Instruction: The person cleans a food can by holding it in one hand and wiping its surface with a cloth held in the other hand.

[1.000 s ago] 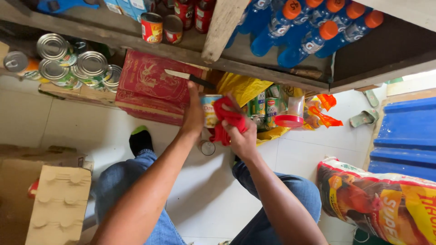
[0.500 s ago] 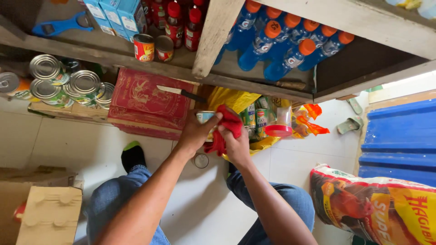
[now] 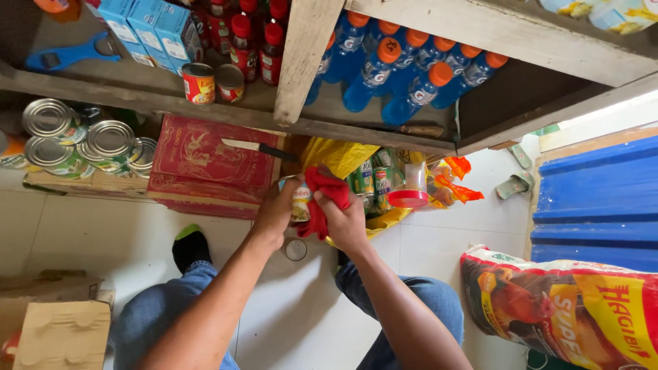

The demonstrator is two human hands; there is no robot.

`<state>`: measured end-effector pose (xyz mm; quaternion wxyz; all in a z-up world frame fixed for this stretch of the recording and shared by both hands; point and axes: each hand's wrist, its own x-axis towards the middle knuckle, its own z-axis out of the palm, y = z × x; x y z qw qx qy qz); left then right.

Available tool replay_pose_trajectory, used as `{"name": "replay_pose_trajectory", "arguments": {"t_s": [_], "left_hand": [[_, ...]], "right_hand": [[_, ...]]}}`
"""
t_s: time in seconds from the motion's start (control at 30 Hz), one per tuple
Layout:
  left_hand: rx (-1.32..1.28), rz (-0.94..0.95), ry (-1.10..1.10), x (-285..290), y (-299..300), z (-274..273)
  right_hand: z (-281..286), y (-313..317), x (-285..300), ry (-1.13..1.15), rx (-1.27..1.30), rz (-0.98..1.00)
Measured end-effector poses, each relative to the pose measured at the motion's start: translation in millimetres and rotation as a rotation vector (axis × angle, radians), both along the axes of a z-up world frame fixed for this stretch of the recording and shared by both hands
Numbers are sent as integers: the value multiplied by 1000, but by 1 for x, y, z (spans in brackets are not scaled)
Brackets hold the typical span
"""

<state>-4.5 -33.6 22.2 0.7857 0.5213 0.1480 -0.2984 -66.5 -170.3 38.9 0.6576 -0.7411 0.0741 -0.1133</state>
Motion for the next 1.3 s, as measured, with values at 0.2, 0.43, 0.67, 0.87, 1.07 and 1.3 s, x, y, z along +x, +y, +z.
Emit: {"name": "replay_pose_trajectory", "arguments": {"t_s": [0.2, 0.43, 0.67, 0.87, 1.07, 1.3], "left_hand": [[52, 121, -6, 10, 5, 5], [-59, 243, -149, 14, 12, -5], [-105, 73, 36, 9, 2, 17], [127, 230, -156, 18, 11, -7], [-104, 87, -160, 0, -10, -8], [10, 324, -324, 17, -5, -4]], "right_hand": [[-3, 4, -15, 168, 159, 18], [6, 4, -12, -26, -17, 139], [1, -9, -12, 52, 104, 23], [22, 8, -13, -72, -86, 180], [16, -20, -7, -67, -149, 56], [0, -20, -7, -84, -106, 147]]}}
